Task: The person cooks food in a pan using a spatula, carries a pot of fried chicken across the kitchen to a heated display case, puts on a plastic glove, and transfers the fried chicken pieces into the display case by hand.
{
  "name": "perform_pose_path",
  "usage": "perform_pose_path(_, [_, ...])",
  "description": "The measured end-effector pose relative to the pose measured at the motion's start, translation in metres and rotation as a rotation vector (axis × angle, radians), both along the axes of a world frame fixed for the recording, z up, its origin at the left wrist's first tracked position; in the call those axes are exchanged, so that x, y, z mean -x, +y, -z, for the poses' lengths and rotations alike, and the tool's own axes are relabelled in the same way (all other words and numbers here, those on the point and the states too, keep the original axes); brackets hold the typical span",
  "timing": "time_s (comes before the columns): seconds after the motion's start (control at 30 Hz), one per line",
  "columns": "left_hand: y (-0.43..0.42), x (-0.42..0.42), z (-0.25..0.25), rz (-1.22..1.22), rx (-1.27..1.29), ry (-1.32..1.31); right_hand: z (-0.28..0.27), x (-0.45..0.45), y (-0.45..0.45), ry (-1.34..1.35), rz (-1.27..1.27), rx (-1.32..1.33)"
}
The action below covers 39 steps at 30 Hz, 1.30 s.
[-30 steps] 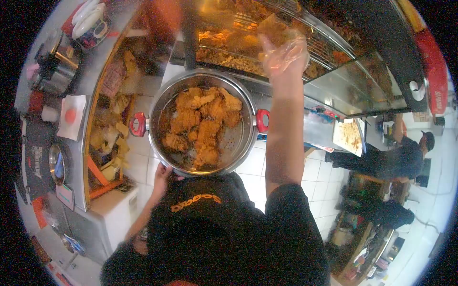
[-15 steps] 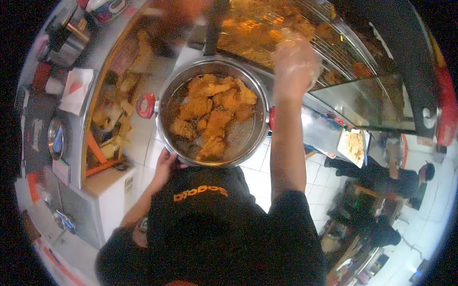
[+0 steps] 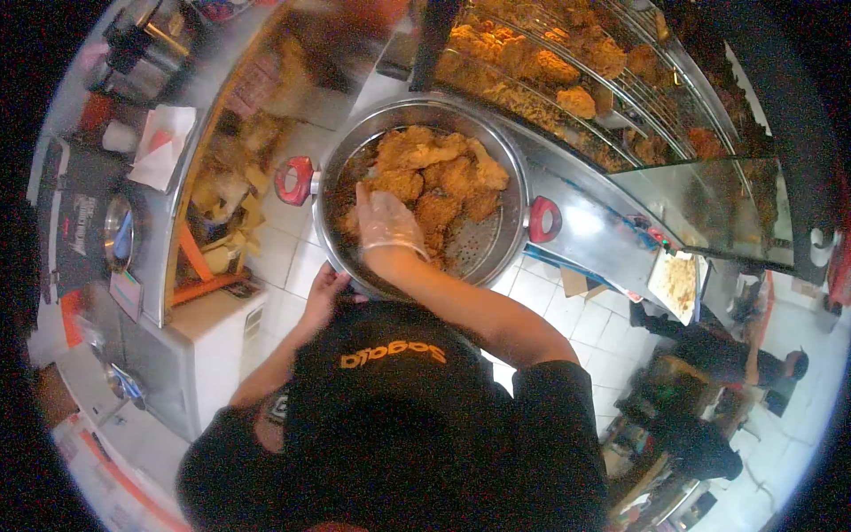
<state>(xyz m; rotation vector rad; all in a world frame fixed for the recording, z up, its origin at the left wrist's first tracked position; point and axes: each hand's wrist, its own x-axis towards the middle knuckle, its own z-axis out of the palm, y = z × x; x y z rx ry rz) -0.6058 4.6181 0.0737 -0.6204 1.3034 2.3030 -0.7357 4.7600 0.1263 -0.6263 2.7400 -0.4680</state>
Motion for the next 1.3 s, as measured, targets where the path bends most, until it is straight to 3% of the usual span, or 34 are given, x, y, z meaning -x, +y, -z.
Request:
perform_pose_path(0.07, [0.000, 0.000, 0.002, -0.003, -0.004, 0.018, -0.011, 0.010, 0.007, 0.003, -0.053, 0.000])
perform_pose_path(0.17, [0.001, -0.001, 0.004, -0.005, -0.012, 0.051, -0.036, 0.027, 0.031, -0.268, -0.099, 0.102])
perform_pose_path(0.27, [-0.001, 0.000, 0.005, 0.015, -0.013, 0.060, -0.015, 0.037, 0.053, -0.922, 0.228, 0.509])
perform_pose_path(0.3, [-0.002, 0.001, 0.005, 0.028, -0.013, 0.061, -0.023, 0.040, 0.058, -1.054, 0.359, 0.527])
perform_pose_path(0.4, [-0.003, 0.001, -0.005, 0.058, 0.025, 0.017, -0.027, 0.043, 0.090, -1.222, 0.675, 0.957])
perform_pose_path(0.5, [-0.005, -0.002, 0.003, 0.072, 0.040, 0.015, -0.084, 0.036, 0.127, -0.954, 0.749, 1.196])
perform_pose_path(0.57, [-0.002, -0.001, 0.004, 0.061, 0.017, 0.038, -0.080, 0.044, 0.171, -0.742, 0.657, 1.469])
perform_pose_path(0.63, [-0.002, 0.001, -0.001, 0.071, 0.046, 0.071, -0.110, 0.054, 0.200, -0.503, 0.644, 1.480])
perform_pose_path(0.67, [-0.001, 0.002, -0.003, 0.087, 0.067, 0.075, -0.138, 0.061, 0.207, -0.380, 0.686, 1.359])
perform_pose_path(0.8, [-0.003, 0.001, -0.002, 0.099, 0.086, 0.076, -0.151, 0.106, 0.248, -0.030, 1.047, 1.625])
perform_pose_path(0.9, [-0.001, 0.001, -0.003, 0.078, 0.077, 0.067, -0.149, 0.140, 0.271, 0.162, 0.888, 1.647])
perform_pose_path(1.0, [0.001, 0.000, -0.010, 0.066, 0.081, 0.047, -0.147, 0.186, 0.283, 0.215, 1.155, 1.453])
perform_pose_path(1.17, [0.006, 0.001, -0.020, 0.054, 0.089, 0.083, -0.141, 0.209, 0.280, 0.379, 0.988, 0.836])
perform_pose_path(1.23, [0.006, 0.003, -0.018, 0.063, 0.081, 0.117, -0.162, 0.192, 0.259, 0.526, 0.859, -0.204])
perform_pose_path(1.3, [0.005, 0.005, -0.017, 0.066, 0.122, 0.103, -0.142, 0.160, 0.241, 0.673, 0.892, 0.468])
